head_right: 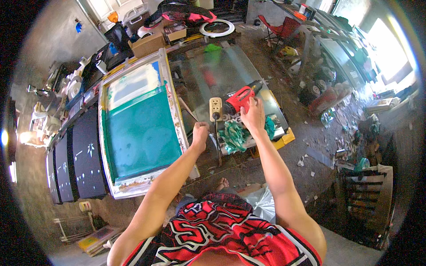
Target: The person uses a red heat gun to dry teal palm tree designs on three black t-shirts laid out on a workbench. Then the person picks up a screen printing frame with teal ink and uses a squeegee to spread the ink evenly across the screen.
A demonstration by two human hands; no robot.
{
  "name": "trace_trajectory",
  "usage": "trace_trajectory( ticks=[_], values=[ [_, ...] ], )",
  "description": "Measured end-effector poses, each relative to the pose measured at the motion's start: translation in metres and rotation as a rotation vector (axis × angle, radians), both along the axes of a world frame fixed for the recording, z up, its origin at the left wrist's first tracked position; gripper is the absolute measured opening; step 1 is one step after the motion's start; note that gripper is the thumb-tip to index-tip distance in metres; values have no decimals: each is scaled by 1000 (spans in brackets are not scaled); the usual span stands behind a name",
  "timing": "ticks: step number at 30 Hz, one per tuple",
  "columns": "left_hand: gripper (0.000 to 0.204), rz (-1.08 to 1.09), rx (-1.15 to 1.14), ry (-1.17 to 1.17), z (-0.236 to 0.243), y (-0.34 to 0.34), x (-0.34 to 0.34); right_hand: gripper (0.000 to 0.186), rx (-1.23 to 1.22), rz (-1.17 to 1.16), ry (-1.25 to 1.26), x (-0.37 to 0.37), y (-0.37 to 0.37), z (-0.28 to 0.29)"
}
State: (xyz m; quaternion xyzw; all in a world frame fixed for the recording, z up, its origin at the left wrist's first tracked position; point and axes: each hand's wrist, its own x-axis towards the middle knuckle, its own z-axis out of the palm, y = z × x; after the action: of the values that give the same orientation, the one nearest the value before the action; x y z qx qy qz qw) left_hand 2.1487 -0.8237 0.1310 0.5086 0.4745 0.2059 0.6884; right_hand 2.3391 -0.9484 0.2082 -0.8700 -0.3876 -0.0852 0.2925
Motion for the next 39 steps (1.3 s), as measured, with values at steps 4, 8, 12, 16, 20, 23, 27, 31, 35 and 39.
trace_trajectory(
  ticks=[4, 8, 12, 16, 20, 23, 27, 31, 35, 39],
  values=[
    [33, -52, 112, -94, 38, -8, -41, 41, 245, 176, -103, -69, -2, 29],
    [30, -144, 142, -98, 71, 10, -97, 37, 264, 355, 87, -158, 18, 28],
    [28, -125, 160, -71, 82, 36, -173, 37, 250, 426, 171, -224, 42, 19],
    [25, -57, 155, -135, 81, 75, -270, 35, 191, 432, 208, -274, 63, 14],
    [22, 62, 221, -182, 68, 116, -377, 31, 136, 405, 199, -306, 77, 11],
    [21, 111, 351, -11, 47, 145, -457, 32, 60, 316, 210, -312, 75, 7],
    [18, 133, 714, 366, 14, 167, -540, 32, -38, 172, 165, -303, 58, -5],
    [20, 169, 818, 546, -14, 174, -578, 33, -74, 6, 272, -292, 31, -26],
    [29, 295, 660, 462, -37, 169, -572, 35, -112, -98, 281, -280, 16, -52],
    [36, 426, 449, 404, -50, 166, -558, 39, -203, -81, 301, -259, 11, -78]
  ],
)
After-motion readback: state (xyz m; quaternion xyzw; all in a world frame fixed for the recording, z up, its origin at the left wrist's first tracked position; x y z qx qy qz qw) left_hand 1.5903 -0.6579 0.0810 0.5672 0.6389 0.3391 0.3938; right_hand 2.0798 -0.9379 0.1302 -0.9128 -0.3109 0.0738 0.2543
